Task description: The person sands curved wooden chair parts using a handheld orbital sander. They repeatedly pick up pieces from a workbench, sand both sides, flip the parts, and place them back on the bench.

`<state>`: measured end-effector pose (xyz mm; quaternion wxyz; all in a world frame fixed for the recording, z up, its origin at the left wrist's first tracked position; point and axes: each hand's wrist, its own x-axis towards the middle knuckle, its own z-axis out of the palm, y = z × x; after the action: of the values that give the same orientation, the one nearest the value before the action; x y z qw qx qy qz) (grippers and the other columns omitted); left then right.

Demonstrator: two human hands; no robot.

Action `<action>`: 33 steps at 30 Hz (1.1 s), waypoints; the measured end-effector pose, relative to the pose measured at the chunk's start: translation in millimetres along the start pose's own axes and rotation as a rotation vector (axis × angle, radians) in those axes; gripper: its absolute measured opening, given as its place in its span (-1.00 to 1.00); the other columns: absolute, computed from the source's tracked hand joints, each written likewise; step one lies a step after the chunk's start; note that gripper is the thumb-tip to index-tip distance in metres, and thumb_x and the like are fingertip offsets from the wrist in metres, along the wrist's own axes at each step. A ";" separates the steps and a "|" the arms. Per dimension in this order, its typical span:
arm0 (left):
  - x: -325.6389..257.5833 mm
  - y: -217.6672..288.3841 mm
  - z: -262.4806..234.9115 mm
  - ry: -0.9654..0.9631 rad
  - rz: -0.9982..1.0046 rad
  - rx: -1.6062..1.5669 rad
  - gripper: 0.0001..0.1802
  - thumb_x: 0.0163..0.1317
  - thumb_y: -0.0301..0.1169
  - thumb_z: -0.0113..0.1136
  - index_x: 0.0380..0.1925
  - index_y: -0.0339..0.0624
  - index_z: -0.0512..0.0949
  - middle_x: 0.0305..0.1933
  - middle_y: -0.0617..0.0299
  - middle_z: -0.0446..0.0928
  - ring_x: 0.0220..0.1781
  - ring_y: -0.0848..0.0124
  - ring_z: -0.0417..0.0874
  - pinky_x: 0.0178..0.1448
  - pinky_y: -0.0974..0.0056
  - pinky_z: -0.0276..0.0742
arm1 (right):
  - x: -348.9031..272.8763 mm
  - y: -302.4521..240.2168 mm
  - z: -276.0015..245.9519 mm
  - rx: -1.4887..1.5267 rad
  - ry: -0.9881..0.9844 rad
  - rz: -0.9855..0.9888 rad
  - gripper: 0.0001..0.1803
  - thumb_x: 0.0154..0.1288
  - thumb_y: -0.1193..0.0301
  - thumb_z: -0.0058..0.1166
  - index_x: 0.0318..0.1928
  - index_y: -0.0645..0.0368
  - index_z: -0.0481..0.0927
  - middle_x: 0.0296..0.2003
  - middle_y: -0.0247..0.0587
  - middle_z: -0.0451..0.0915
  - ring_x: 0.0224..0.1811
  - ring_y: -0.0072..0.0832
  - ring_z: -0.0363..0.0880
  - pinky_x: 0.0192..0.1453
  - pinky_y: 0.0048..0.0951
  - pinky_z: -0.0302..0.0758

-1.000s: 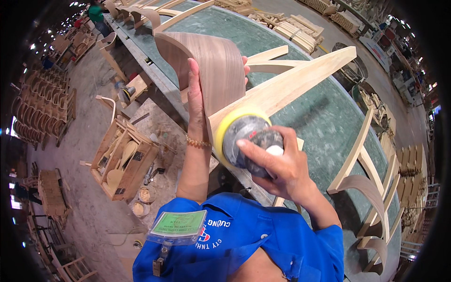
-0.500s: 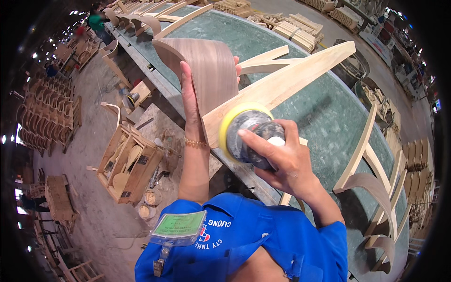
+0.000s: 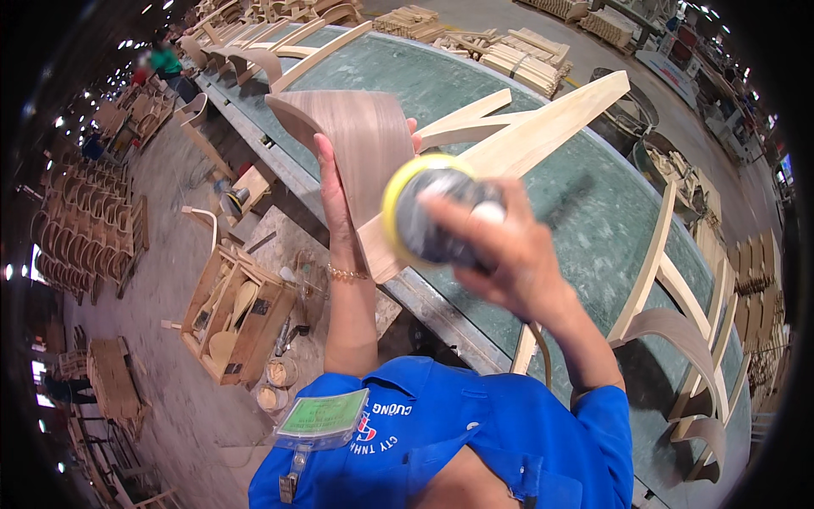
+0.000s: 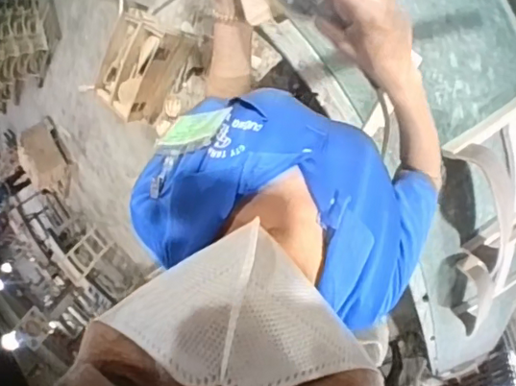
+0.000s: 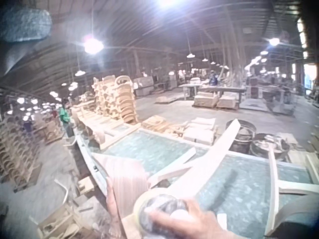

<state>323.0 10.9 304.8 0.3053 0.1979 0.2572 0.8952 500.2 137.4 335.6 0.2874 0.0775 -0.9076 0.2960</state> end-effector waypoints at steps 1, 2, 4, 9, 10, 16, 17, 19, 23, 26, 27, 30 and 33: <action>0.6 -2.7 -3.1 0.001 0.001 -0.006 -0.03 0.27 0.36 -0.10 0.28 -0.38 0.27 0.20 -0.17 0.45 0.08 0.14 0.62 0.14 0.13 0.63 | 1.5 14.0 -3.2 0.006 0.016 0.089 -0.11 -0.13 0.55 0.36 0.27 -0.44 0.45 0.00 0.04 0.35 -0.07 0.02 0.57 0.00 -0.13 0.62; -0.2 -4.0 -3.3 -0.003 0.004 -0.011 -0.03 0.27 0.36 -0.09 0.28 -0.37 0.26 0.21 -0.18 0.45 0.09 0.14 0.62 0.14 0.14 0.62 | 5.9 23.1 -10.7 0.009 0.077 0.104 -0.16 -0.07 0.52 0.34 0.28 -0.41 0.45 0.02 0.05 0.37 -0.03 0.01 0.57 0.06 -0.16 0.58; -3.0 -0.8 -1.7 -0.019 0.002 -0.016 -0.03 0.27 0.35 -0.09 0.30 -0.35 0.24 0.22 -0.19 0.43 0.09 0.12 0.62 0.15 0.16 0.61 | 5.0 51.7 -18.6 -0.006 0.209 0.157 -0.25 0.03 0.47 0.30 0.29 -0.35 0.47 0.03 0.01 0.42 0.04 -0.10 0.56 0.15 -0.23 0.52; 0.4 -10.7 3.7 0.011 0.022 0.028 -0.02 0.28 0.37 -0.13 0.28 -0.39 0.26 0.18 -0.17 0.46 0.07 0.17 0.63 0.13 0.22 0.62 | -33.1 98.8 -35.8 0.016 0.345 0.406 -0.22 0.03 0.49 0.26 0.33 -0.25 0.43 -0.01 -0.02 0.44 0.02 -0.18 0.53 0.19 -0.30 0.45; -0.9 -11.2 5.9 0.033 0.028 0.039 -0.01 0.28 0.37 -0.14 0.27 -0.41 0.28 0.16 -0.16 0.48 0.05 0.20 0.64 0.12 0.23 0.62 | -45.2 103.8 -33.7 0.022 0.357 0.435 -0.21 0.02 0.50 0.25 0.34 -0.22 0.42 -0.02 -0.02 0.44 0.01 -0.19 0.53 0.18 -0.31 0.45; -3.3 2.8 1.9 -0.065 -0.051 -0.067 -0.04 0.32 0.35 -0.23 0.25 -0.42 0.32 0.15 -0.11 0.49 0.03 0.24 0.64 0.08 0.23 0.63 | -143.1 119.2 42.5 -0.052 0.296 0.634 0.06 -0.11 0.48 0.26 0.50 -0.06 0.12 -0.06 0.09 0.49 0.06 -0.02 0.50 0.21 -0.19 0.42; -0.3 0.0 4.5 -0.065 -0.054 -0.053 -0.02 0.30 0.38 -0.21 0.22 -0.42 0.35 0.09 -0.07 0.54 -0.01 0.30 0.66 0.05 0.27 0.64 | -162.0 130.1 62.6 -0.073 0.248 0.669 0.07 -0.11 0.43 0.28 0.50 -0.08 0.10 -0.02 0.11 0.47 0.07 0.00 0.49 0.22 -0.19 0.41; 0.3 -3.3 9.8 -0.044 -0.049 -0.032 -0.01 0.28 0.40 -0.19 0.20 -0.41 0.37 0.05 -0.02 0.57 -0.03 0.35 0.67 0.02 0.31 0.65 | -190.9 141.3 94.3 -0.059 0.090 0.833 0.05 -0.13 0.42 0.25 0.48 -0.02 0.13 0.07 0.14 0.46 0.15 0.00 0.47 0.26 -0.21 0.39; -5.5 -6.2 18.5 -0.065 -0.033 0.002 -0.08 0.33 0.36 -0.25 0.24 -0.33 0.35 0.17 0.06 0.52 0.07 0.36 0.62 0.06 0.29 0.63 | -219.3 157.5 130.0 -0.255 -0.138 0.933 0.01 -0.07 0.27 0.35 0.45 -0.12 0.17 0.10 0.16 0.41 0.11 0.05 0.49 0.12 -0.11 0.49; -9.3 -24.9 33.4 -0.070 -0.042 0.052 -0.13 0.39 0.32 -0.33 0.28 -0.26 0.32 0.22 0.06 0.48 0.19 0.33 0.54 0.21 0.25 0.52 | -200.4 172.4 119.5 -0.234 0.038 0.598 0.02 0.05 0.09 0.36 0.46 0.04 0.12 0.16 0.20 0.40 0.10 0.03 0.52 0.07 -0.16 0.52; -11.1 -34.4 34.5 -0.058 -0.027 0.068 -0.15 0.39 0.30 -0.31 0.29 -0.25 0.31 0.24 0.05 0.46 0.21 0.32 0.52 0.23 0.24 0.49 | -182.7 158.1 112.4 0.309 0.103 0.676 0.00 0.11 0.08 0.32 0.47 0.07 0.08 0.12 0.19 0.42 0.05 0.00 0.55 0.04 -0.17 0.55; -14.4 -65.5 26.3 -0.088 -0.014 0.145 -0.21 0.41 0.23 -0.21 0.38 -0.15 0.21 0.34 0.03 0.38 0.32 0.26 0.42 0.37 0.14 0.35 | -103.6 57.0 69.6 1.465 0.287 0.752 -0.02 0.24 -0.04 0.17 0.47 0.14 -0.01 0.04 0.16 0.48 -0.12 -0.15 0.62 -0.08 -0.25 0.63; 4.5 -85.6 -13.0 -0.426 -0.113 0.266 -0.21 0.40 0.21 -0.16 0.42 -0.11 0.14 0.38 0.04 0.33 0.38 0.25 0.38 0.41 0.07 0.31 | -114.3 47.6 47.3 1.554 0.582 1.049 -0.25 0.38 -0.19 -0.09 0.22 0.24 0.33 -0.20 0.03 0.58 -0.45 -0.29 0.62 -0.50 -0.43 0.59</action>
<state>351.2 67.7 245.7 0.3734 0.4059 0.3131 0.7732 557.0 145.2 216.1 0.2007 -0.2441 -0.2732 0.9086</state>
